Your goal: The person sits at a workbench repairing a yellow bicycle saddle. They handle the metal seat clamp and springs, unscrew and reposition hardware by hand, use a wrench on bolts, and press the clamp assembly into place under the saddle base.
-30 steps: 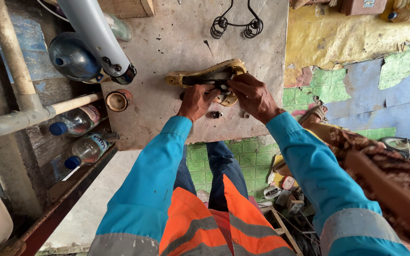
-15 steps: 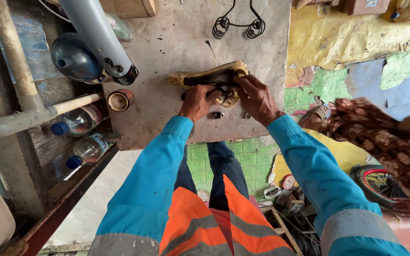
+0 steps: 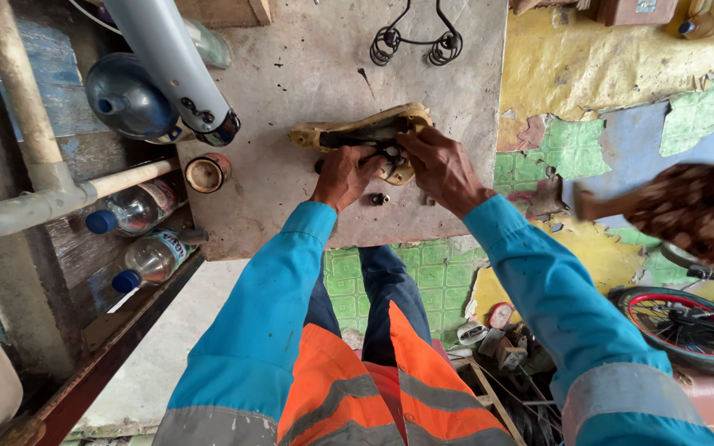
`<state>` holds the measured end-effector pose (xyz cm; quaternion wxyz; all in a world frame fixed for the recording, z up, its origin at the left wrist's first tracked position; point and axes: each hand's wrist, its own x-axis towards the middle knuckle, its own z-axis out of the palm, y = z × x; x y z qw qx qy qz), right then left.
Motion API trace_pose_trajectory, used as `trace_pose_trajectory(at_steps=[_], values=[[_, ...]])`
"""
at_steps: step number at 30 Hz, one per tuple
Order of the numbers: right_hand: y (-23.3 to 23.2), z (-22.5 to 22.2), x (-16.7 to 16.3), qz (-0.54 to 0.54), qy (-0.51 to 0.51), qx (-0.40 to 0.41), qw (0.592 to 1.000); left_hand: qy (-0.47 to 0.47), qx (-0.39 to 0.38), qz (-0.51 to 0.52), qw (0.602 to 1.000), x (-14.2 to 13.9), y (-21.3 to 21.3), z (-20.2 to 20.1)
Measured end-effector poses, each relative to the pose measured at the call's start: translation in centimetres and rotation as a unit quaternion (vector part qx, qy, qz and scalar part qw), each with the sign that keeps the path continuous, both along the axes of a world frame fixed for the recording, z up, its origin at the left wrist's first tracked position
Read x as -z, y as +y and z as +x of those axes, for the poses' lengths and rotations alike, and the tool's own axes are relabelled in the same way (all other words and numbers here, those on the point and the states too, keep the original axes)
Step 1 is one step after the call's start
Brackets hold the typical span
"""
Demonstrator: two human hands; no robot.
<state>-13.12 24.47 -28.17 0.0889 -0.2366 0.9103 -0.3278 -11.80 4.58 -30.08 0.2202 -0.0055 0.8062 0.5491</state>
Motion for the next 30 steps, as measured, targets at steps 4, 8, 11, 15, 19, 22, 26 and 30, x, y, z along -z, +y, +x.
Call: trace_pose_trajectory(at_steps=[4, 8, 11, 15, 19, 22, 26, 30], values=[[0.1, -1.0, -0.6, 0.013, -0.031, -0.033, 0.999, 0.010, -0.001, -0.023, 1.000, -0.3, 0.2, 0.0], [-0.2, -2.2, -0.9, -0.007, -0.029, -0.060, 0.998, 0.034, -0.010, -0.015, 0.999, -0.3, 0.0, 0.2], [-0.9, -2.9, -0.9, 0.005, -0.040, -0.078, 0.996, 0.025, -0.020, 0.004, 0.999, -0.5, -0.1, 0.6], [-0.8, -2.9, -1.0, 0.001, -0.041, -0.073, 0.996, 0.034, -0.014, 0.007, 0.999, -0.7, -0.2, 0.5], [-1.3, -2.1, -0.8, -0.048, -0.031, -0.034, 0.998, 0.028, -0.029, 0.011, 0.999, -0.7, -0.7, 0.3], [-1.8, -1.5, -0.3, -0.054, -0.035, 0.026, 0.998, 0.040, -0.032, 0.012, 0.999, -0.5, -1.0, 0.1], [-2.4, -0.3, 0.2, -0.060, -0.060, 0.161, 0.983, 0.020, -0.017, -0.012, 1.000, -0.6, -0.9, 0.1], [-3.2, 0.5, 0.7, -0.114, -0.145, 0.288, 0.940, 0.011, -0.027, -0.018, 0.999, -0.9, -1.0, 0.0]])
